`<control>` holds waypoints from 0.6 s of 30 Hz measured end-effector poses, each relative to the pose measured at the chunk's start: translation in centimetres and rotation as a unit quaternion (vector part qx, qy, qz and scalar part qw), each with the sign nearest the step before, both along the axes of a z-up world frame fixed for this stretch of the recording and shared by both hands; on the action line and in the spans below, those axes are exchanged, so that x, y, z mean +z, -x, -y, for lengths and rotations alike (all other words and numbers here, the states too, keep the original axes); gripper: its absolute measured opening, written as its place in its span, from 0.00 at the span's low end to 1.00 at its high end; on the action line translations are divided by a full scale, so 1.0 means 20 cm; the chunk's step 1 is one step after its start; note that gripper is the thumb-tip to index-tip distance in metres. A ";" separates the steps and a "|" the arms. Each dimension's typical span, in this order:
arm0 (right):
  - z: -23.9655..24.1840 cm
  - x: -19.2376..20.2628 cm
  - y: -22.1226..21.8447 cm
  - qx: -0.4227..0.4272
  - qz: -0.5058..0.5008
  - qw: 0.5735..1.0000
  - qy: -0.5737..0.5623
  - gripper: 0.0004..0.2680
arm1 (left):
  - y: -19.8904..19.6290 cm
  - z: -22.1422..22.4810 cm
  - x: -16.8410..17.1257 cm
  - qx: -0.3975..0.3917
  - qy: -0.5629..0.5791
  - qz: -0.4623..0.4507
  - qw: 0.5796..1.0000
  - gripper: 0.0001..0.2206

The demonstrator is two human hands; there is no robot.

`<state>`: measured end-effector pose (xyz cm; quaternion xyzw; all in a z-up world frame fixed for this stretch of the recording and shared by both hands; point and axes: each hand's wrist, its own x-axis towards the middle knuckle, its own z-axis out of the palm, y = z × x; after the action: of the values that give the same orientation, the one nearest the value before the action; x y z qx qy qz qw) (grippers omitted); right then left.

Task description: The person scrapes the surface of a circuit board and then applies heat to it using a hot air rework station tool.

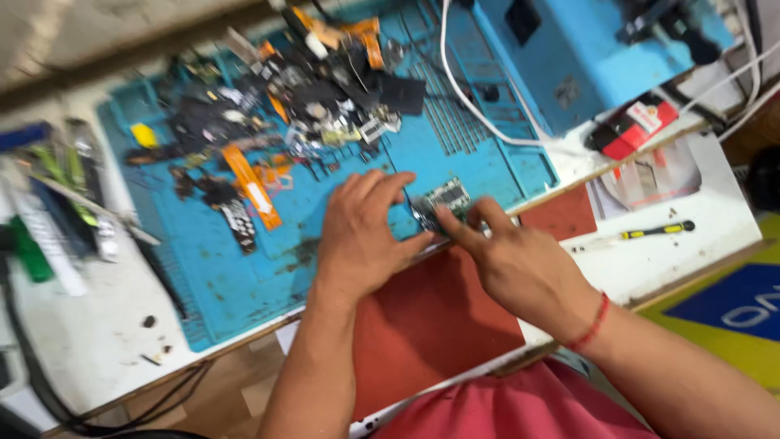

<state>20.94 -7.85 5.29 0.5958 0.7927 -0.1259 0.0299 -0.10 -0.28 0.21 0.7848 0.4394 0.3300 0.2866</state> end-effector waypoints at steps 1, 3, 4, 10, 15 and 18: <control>0.03 0.03 -0.02 0.015 -0.025 1.000 -0.009 0.24 | 0.01 -0.01 0.01 0.001 0.001 0.008 1.000 0.30; 0.01 0.03 -0.07 0.007 -0.054 0.997 -0.050 0.24 | 0.00 0.02 0.03 0.002 0.010 0.024 1.000 0.30; 0.00 0.02 -0.10 -0.015 -0.060 0.995 -0.081 0.23 | -0.01 0.01 0.03 0.003 -0.005 0.024 1.000 0.29; 0.05 -0.06 -0.09 -0.012 -0.104 0.993 -0.047 0.22 | -0.02 0.07 0.06 0.025 -0.061 -0.035 0.997 0.22; -0.01 -0.06 -0.10 -0.033 -0.095 0.993 -0.065 0.21 | -0.11 0.18 0.10 0.059 -0.043 -0.088 0.993 0.22; 0.03 -0.09 -0.09 -0.013 -0.101 0.993 -0.052 0.21 | -0.13 0.19 0.09 0.072 -0.038 -0.086 0.993 0.22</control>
<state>22.65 -8.52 3.56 0.5912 0.7892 -0.1442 -0.0827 2.49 -4.09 1.97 0.7868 0.5052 0.2972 0.1933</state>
